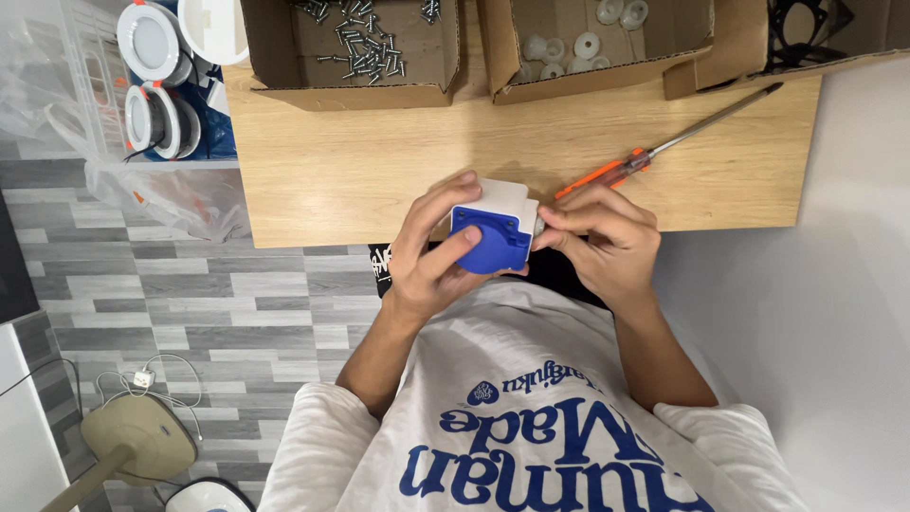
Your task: The person assembles a blue electrical socket by inserting a white plastic insert and securing it with screws using a screwdriver. They repeat this process with a second socket, handling screws and washers from nearby boxes on a wooden table.
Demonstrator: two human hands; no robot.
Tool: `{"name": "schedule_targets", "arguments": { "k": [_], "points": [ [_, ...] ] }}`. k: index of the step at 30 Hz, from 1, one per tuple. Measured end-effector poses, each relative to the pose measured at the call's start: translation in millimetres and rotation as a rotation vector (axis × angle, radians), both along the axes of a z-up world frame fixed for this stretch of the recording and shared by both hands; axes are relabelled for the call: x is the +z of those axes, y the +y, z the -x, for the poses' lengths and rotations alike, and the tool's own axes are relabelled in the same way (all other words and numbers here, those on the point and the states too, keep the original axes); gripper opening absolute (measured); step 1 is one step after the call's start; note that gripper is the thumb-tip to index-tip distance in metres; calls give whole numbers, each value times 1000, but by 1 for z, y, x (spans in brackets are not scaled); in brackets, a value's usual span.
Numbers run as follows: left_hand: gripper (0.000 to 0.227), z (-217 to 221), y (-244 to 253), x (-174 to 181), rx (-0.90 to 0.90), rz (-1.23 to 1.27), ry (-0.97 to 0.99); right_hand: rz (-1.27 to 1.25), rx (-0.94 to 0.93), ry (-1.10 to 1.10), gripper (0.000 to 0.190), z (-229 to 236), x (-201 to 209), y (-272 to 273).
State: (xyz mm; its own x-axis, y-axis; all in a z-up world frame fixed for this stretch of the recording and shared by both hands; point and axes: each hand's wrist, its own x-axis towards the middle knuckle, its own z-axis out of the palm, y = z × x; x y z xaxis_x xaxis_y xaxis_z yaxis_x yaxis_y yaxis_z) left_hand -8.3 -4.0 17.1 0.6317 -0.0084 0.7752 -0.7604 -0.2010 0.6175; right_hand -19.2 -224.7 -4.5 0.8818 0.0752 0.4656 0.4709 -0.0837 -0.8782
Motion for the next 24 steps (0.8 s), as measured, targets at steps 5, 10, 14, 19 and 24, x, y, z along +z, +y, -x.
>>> {"name": "schedule_targets", "arguments": {
  "k": [5, 10, 14, 19, 24],
  "points": [
    [41, 0, 5, -9, 1, -17, -91, 45, -63, 24, 28, 9, -8, 14],
    [26, 5, 6, -13, -12, -41, -130, 240, -85, -14, 43, 10, 4, 29],
    [21, 6, 12, -15, -20, -104, -140, 413, -100, 89, 49, 2, 13, 24],
    [29, 1, 17, -7, -41, -110, -69, 542, 2, -5, 43, -13, 42, 0],
    [65, 1, 25, -10, 87, -104, 181, 987, 7, -141, 55, -18, 38, -45]
  ]
}}
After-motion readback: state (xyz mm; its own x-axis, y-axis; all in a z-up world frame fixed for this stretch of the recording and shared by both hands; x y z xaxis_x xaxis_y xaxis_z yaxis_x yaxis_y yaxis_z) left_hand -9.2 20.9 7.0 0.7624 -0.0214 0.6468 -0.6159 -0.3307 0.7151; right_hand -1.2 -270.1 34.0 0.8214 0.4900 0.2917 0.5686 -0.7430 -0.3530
